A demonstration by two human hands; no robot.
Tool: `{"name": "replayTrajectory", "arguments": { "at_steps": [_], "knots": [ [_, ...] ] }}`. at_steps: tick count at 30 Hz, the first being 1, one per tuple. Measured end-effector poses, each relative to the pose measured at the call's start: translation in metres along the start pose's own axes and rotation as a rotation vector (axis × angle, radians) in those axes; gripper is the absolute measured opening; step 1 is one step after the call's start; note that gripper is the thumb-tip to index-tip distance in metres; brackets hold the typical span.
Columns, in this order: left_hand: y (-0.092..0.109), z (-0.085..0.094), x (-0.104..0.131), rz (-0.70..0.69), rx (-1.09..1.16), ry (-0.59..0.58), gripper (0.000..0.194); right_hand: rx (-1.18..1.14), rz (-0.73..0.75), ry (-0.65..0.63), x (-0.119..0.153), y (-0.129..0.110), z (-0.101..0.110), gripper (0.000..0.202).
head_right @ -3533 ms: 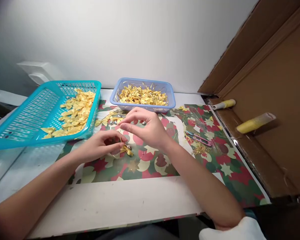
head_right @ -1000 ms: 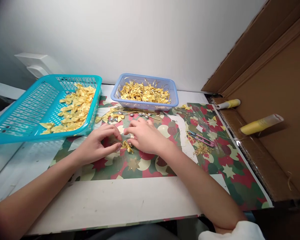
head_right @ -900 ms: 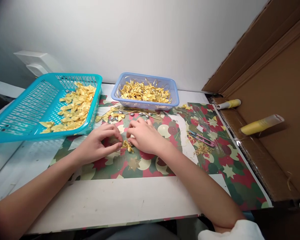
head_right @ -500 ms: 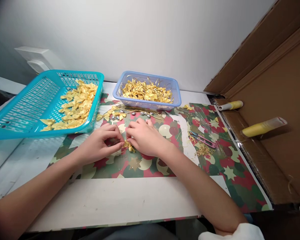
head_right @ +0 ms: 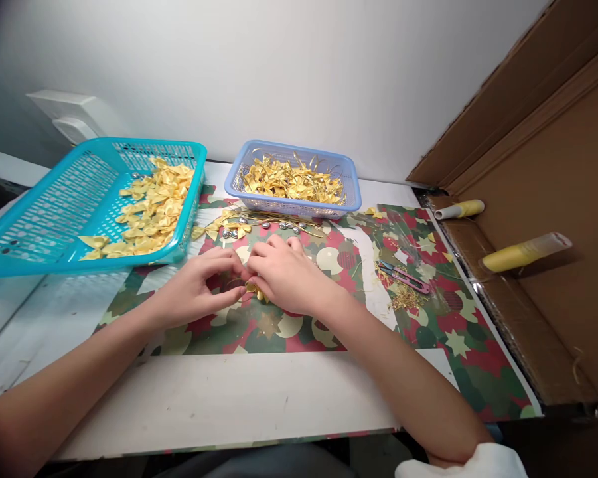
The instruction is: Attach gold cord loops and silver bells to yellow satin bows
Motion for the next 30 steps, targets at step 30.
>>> {"name": "replayTrajectory", "arguments": {
  "at_steps": [30],
  "knots": [
    [-0.008,-0.002,0.001,0.278,0.331,0.058,0.024,-0.031,-0.409,0.227,0.008,-0.019,-0.024,0.021]
  ]
}}
Point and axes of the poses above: each hand's wrist, its own x-axis away from the middle knuckle, its own z-axis out of the back of the hand, y = z × x, the point moved 3 cm from there along -x, towards the middle knuckle, and after that the axes turned 11 degrees about -z, right-handed, at the moved point
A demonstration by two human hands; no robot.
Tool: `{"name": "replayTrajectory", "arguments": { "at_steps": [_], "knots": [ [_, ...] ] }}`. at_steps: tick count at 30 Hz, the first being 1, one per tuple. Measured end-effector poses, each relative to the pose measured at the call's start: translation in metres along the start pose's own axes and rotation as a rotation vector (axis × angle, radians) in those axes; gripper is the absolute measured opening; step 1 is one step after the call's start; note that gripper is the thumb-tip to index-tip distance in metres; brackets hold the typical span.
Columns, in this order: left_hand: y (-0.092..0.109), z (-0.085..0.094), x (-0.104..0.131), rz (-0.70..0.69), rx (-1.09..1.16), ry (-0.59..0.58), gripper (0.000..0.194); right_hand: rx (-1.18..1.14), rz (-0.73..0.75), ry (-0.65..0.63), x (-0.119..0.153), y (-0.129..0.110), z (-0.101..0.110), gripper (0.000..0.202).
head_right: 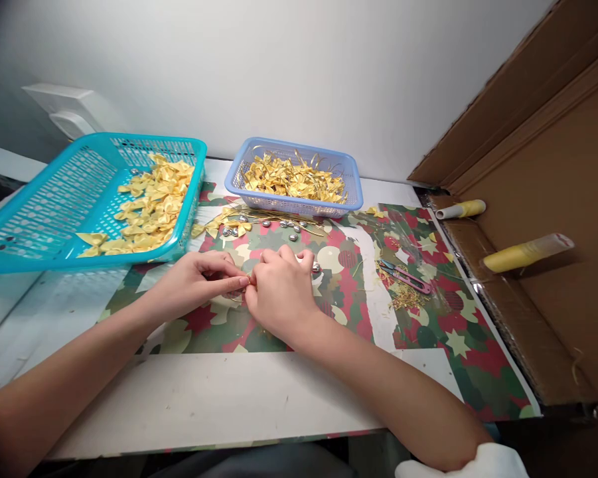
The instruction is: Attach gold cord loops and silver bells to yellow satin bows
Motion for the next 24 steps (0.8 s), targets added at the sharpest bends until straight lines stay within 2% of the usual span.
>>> {"name": "replayTrajectory", "arguments": {
  "at_steps": [8,14,17,24],
  "knots": [
    [-0.002,0.001,0.002,0.022,-0.072,0.05,0.022,0.024,-0.018,-0.059,0.0,0.001,0.002,0.022],
    [0.0,0.0,0.002,0.005,-0.085,0.054,0.021,0.0,-0.034,-0.075,-0.002,0.004,0.011,0.009],
    [0.0,0.0,0.002,-0.005,-0.102,0.062,0.021,-0.03,-0.049,-0.094,-0.003,0.005,0.014,0.011],
    [0.005,0.001,0.002,-0.023,-0.125,0.076,0.025,-0.083,-0.033,-0.072,-0.003,0.003,0.005,0.017]
  ]
}}
Point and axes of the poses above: each hand's wrist, its own x-axis away from the middle knuckle, its own z-axis out of the back of the hand, y = z × x, the point moved 3 cm from there along -x, towards the middle knuckle, and after that the axes turned 11 degrees about -z, right-handed, at the moved point
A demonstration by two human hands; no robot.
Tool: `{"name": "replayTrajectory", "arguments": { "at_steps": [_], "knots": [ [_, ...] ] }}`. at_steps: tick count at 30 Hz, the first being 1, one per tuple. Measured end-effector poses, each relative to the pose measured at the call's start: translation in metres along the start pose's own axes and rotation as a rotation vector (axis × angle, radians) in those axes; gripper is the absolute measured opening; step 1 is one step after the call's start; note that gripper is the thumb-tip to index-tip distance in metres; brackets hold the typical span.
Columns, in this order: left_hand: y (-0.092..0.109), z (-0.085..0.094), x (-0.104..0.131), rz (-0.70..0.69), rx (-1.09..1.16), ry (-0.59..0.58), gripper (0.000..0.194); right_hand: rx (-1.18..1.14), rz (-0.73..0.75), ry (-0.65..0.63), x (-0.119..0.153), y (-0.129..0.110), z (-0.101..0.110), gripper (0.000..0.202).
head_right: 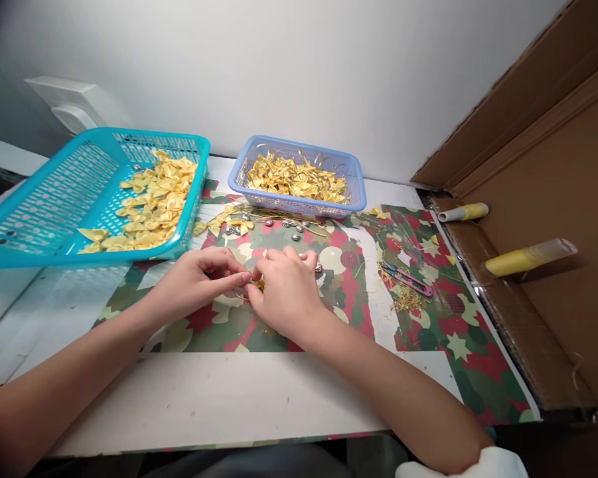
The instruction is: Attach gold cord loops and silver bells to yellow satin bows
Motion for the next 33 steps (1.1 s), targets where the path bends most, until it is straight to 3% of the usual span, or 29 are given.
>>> {"name": "replayTrajectory", "arguments": {
  "at_steps": [23,26,28,31,33],
  "knots": [
    [-0.001,-0.001,0.001,-0.028,-0.111,-0.002,0.023,0.083,0.006,0.001,0.002,0.0,-0.004,0.024],
    [0.002,0.0,0.002,-0.14,-0.223,0.053,0.018,0.105,0.018,0.027,0.003,-0.001,-0.005,0.022],
    [0.006,0.001,0.002,-0.285,-0.349,0.085,0.03,0.12,0.023,0.036,0.003,-0.001,-0.005,0.019],
    [0.009,0.0,0.004,-0.468,-0.523,-0.015,0.024,0.136,0.033,0.039,0.003,0.0,-0.006,0.016],
    [0.008,-0.001,0.004,-0.512,-0.59,-0.07,0.015,0.138,0.041,0.044,0.003,0.001,-0.006,0.016]
  ]
}}
Point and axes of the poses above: each hand's wrist, its own x-axis away from the middle knuckle, its own z-axis out of the back of the hand, y = z × x, the point moved 3 cm from there along -x, towards the middle knuckle, and after that the axes turned 11 degrees about -z, right-handed, at the moved point
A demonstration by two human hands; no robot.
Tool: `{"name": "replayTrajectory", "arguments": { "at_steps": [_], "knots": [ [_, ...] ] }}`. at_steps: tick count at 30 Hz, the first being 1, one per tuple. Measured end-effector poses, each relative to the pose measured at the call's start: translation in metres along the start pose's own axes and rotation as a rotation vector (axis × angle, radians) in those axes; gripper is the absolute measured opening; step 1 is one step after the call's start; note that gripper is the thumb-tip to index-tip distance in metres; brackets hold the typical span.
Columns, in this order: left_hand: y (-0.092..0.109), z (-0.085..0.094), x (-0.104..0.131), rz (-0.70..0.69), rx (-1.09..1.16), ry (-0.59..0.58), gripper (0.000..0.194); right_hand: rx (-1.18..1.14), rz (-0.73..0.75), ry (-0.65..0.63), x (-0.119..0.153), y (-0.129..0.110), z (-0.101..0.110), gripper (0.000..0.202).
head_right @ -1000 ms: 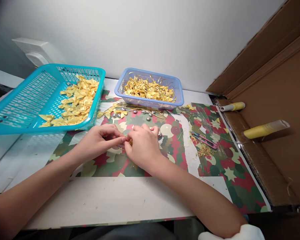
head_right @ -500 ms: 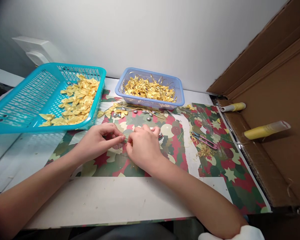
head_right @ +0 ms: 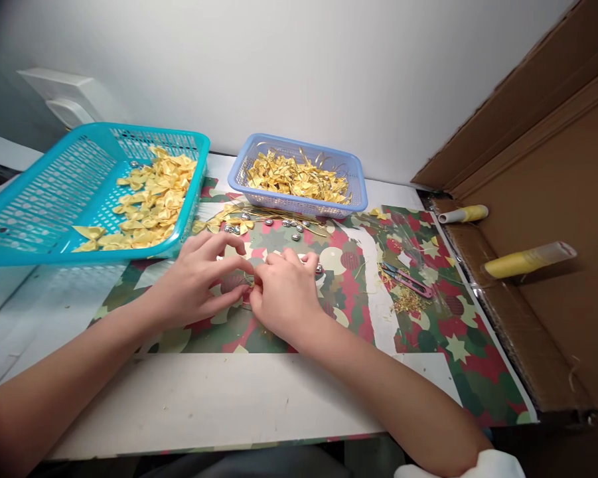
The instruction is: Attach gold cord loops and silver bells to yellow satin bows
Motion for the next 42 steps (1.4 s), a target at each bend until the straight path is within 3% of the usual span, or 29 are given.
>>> {"name": "replayTrajectory", "arguments": {
  "at_steps": [19,42],
  "knots": [
    [0.001,-0.01,0.001,-0.079,-0.065,-0.006,0.019,-0.057,-0.043,0.021,0.001,0.001,-0.001,0.016],
    [0.006,-0.009,0.0,-0.104,-0.054,0.014,0.02,-0.084,0.022,0.03,-0.001,0.007,-0.014,0.011]
  ]
}}
Point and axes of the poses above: each hand's wrist, its own x-axis away from the middle knuckle, its own z-axis out of the back of the hand, y = z × x, the point moved 3 cm from there along -x, towards the middle knuckle, and after that the axes turned 11 degrees about -z, right-handed, at the moved point
